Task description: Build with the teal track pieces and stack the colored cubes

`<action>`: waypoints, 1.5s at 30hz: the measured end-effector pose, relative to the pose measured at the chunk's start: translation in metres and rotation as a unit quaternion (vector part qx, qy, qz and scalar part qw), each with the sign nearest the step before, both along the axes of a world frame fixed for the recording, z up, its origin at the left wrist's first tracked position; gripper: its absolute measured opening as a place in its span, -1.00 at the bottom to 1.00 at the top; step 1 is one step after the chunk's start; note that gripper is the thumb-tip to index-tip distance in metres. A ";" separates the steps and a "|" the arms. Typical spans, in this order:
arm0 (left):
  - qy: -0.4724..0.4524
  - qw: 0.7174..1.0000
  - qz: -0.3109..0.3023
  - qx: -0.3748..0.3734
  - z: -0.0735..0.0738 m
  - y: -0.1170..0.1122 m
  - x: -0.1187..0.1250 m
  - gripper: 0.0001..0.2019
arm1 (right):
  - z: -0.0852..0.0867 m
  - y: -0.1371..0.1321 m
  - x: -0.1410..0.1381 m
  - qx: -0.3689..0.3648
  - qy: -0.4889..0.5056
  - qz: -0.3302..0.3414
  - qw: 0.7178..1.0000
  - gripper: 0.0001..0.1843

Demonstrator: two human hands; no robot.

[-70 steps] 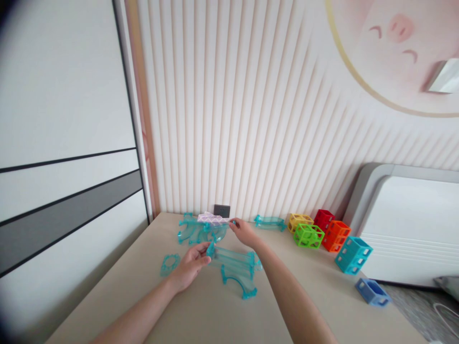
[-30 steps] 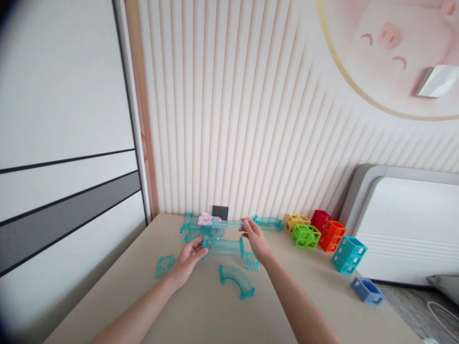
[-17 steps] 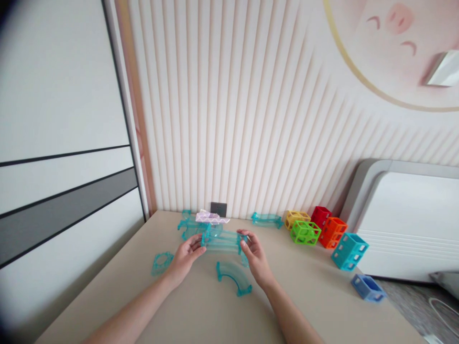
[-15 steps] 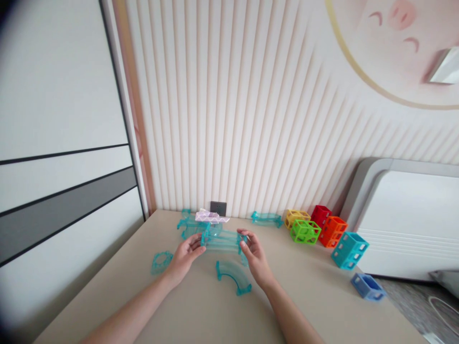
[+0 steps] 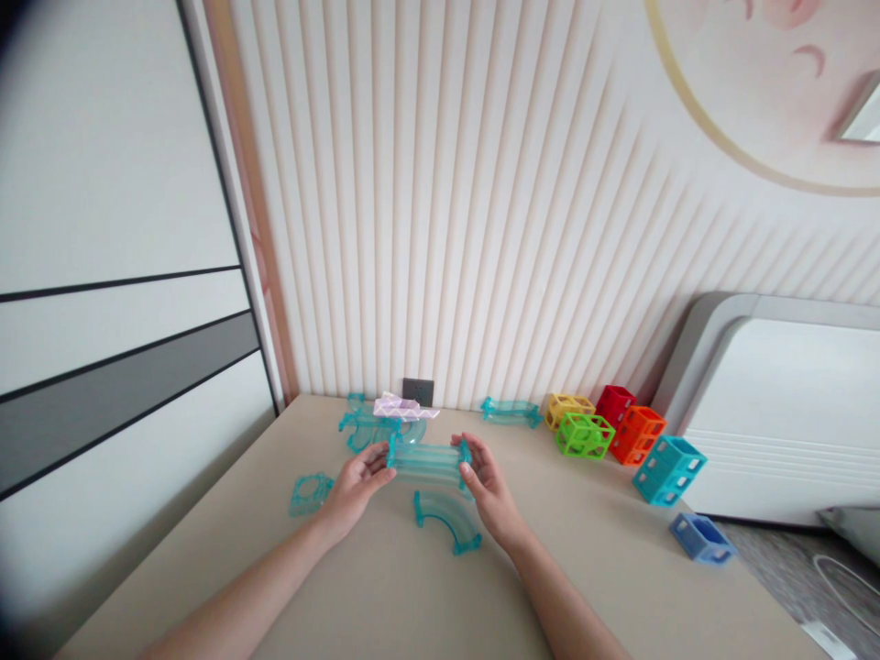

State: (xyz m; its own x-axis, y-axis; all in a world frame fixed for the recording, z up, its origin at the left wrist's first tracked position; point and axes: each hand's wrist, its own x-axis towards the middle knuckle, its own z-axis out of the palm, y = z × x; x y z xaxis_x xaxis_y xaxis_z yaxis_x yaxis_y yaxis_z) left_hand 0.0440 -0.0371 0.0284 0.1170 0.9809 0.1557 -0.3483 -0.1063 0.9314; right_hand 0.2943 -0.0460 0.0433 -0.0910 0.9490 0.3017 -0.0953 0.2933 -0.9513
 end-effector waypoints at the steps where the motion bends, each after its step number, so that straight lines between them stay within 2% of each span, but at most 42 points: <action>1: 0.000 1.000 -0.003 0.002 0.000 0.000 0.000 -0.50 | 0.000 0.000 0.000 -0.002 0.001 0.001 1.000 -0.44; 7: 0.004 1.000 -0.001 0.010 -0.002 0.001 -0.001 -0.50 | 0.002 -0.002 -0.001 0.006 -0.013 -0.022 1.000 -0.50; 19: -0.001 1.000 0.004 0.006 0.000 0.000 -0.001 -0.49 | 0.005 -0.003 0.000 0.004 -0.014 -0.015 1.000 -0.51; 28: -0.010 1.000 0.005 0.003 0.004 -0.002 -0.002 -0.48 | 0.004 -0.003 0.003 -0.024 0.007 0.017 1.000 -0.24; 32: -0.025 1.000 0.010 0.004 0.006 -0.002 -0.002 -0.50 | 0.005 -0.004 0.001 -0.036 0.003 0.040 0.999 -0.21; 35: -0.040 0.999 0.014 -0.007 0.006 -0.001 -0.002 -0.50 | 0.008 -0.005 -0.001 -0.027 -0.011 0.051 0.998 -0.24; 40: -0.056 0.998 0.024 -0.025 0.006 -0.001 -0.003 -0.50 | 0.013 -0.007 -0.003 -0.014 -0.036 0.065 0.997 -0.43; 45: -0.037 0.999 0.031 -0.018 0.004 -0.001 -0.003 -0.50 | 0.013 -0.007 -0.003 -0.015 -0.042 0.057 0.997 -0.47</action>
